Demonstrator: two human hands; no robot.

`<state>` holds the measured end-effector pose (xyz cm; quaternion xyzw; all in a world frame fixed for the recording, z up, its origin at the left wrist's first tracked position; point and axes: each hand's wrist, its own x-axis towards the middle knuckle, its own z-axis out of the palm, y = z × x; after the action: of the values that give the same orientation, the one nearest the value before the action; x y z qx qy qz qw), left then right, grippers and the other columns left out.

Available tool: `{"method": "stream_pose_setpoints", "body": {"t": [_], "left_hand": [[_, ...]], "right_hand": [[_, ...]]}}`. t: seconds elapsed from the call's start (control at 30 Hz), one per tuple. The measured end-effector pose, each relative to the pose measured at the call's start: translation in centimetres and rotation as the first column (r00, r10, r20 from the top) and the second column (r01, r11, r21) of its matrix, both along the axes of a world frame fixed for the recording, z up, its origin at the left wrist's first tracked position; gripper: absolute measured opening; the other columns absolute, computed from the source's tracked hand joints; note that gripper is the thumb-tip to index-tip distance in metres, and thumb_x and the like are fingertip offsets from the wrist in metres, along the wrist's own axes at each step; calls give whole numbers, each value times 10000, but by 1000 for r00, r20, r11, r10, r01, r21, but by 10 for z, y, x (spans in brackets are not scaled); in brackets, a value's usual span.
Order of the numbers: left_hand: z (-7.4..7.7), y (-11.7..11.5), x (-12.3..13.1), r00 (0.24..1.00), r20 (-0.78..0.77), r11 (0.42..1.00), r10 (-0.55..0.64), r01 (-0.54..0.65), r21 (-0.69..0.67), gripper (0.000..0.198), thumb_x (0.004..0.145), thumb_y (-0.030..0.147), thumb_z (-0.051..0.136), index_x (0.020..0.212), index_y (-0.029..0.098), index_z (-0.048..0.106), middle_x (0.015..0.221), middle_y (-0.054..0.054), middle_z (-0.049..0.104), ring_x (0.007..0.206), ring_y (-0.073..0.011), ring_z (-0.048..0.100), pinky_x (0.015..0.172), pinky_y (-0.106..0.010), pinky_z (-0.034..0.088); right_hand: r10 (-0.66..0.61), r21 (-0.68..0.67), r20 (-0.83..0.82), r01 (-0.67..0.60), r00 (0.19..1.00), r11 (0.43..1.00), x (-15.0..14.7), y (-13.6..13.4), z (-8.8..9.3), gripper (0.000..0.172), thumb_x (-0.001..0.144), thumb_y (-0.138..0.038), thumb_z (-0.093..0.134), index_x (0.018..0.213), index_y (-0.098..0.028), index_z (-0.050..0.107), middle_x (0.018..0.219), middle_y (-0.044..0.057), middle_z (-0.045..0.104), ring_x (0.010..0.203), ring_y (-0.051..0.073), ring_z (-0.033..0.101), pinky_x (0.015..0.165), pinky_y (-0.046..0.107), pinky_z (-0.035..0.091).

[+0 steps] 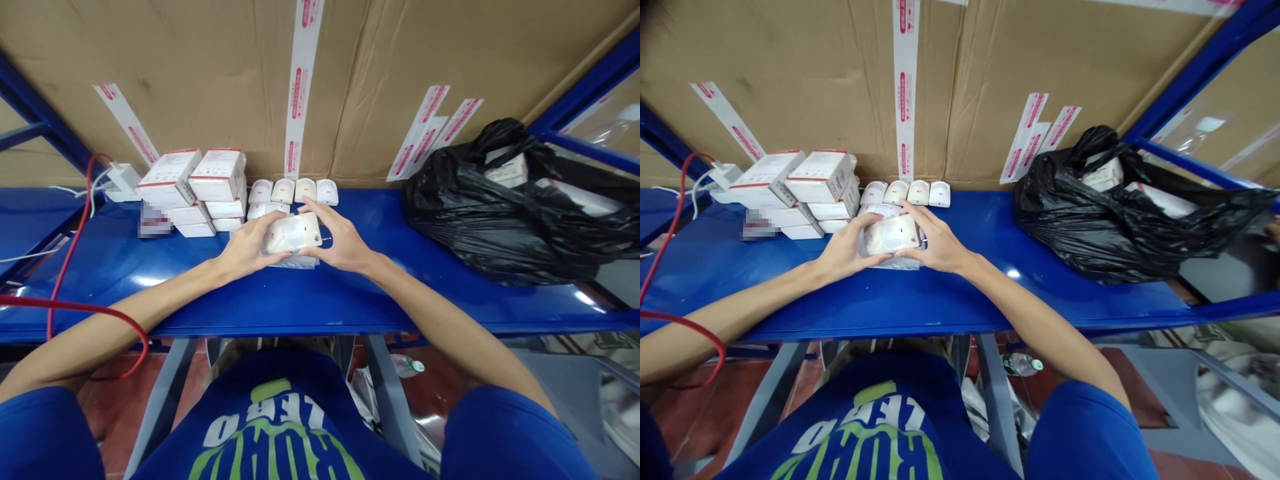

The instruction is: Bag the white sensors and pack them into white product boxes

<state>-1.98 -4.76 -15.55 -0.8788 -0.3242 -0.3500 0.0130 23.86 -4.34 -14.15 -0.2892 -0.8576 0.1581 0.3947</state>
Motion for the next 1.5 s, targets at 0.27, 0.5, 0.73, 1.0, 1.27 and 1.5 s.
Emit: {"method": "stream_pose_setpoints", "body": {"t": [0.27, 0.5, 0.73, 1.0, 1.27, 1.5], "left_hand": [[0, -1, 3, 1000, 0, 994, 16, -16, 111, 672, 889, 459, 790, 1422, 207, 466, 1286, -128, 722, 1076, -261, 751, 897, -372, 635], [3, -5, 10, 1000, -18, 999, 3, -2, 49, 645, 899, 473, 779, 1417, 208, 500, 1287, -129, 727, 1073, -260, 753, 916, -378, 629], [7, -5, 14, 989, -83, 991, 126, -122, 53, 701, 849, 323, 794, 1464, 221, 474, 1214, -98, 744, 1047, -270, 745, 900, -379, 615], [7, -2, 18, 951, -185, 956, 247, -208, 208, 654, 838, 253, 765, 1444, 184, 531, 1050, -105, 759, 906, -285, 736, 814, -380, 602], [7, -4, 20, 945, -197, 962, 261, -237, 137, 672, 862, 304, 784, 1464, 198, 505, 1147, -121, 744, 1005, -298, 737, 899, -392, 600], [14, -13, 28, 942, -237, 950, 236, -275, -146, 792, 867, 304, 751, 1560, 212, 379, 1339, -122, 676, 1222, -306, 672, 1043, -424, 559]], "right_hand": [[-37, -440, -182, -48, 983, 897, -9, -2, 1, 754, 884, -748, 602, 1301, -128, 706, 840, 49, 745, 694, 168, 674, 647, 338, 624], [-46, -451, -171, -37, 984, 892, -22, -12, -1, 661, 929, -706, 567, 1238, -138, 706, 842, 58, 749, 679, 191, 686, 675, 391, 631], [-267, -85, -168, 256, 949, 963, -32, -25, 2, 276, 929, -493, 649, 1045, -251, 713, 1087, 83, 697, 1010, 254, 654, 932, 472, 566], [-306, -154, -27, 299, 952, 942, -51, -21, -12, 116, 909, -295, 656, 819, -223, 647, 1033, 75, 596, 998, 255, 628, 942, 475, 530], [-275, -151, -44, 266, 960, 952, -44, -18, -7, 161, 934, -246, 570, 773, -247, 568, 1083, 83, 712, 1058, 260, 669, 920, 428, 528], [-331, -112, -41, 325, 943, 939, -36, -19, 0, 181, 955, -294, 547, 779, -254, 534, 790, 11, 710, 774, 213, 681, 770, 353, 478]]}}
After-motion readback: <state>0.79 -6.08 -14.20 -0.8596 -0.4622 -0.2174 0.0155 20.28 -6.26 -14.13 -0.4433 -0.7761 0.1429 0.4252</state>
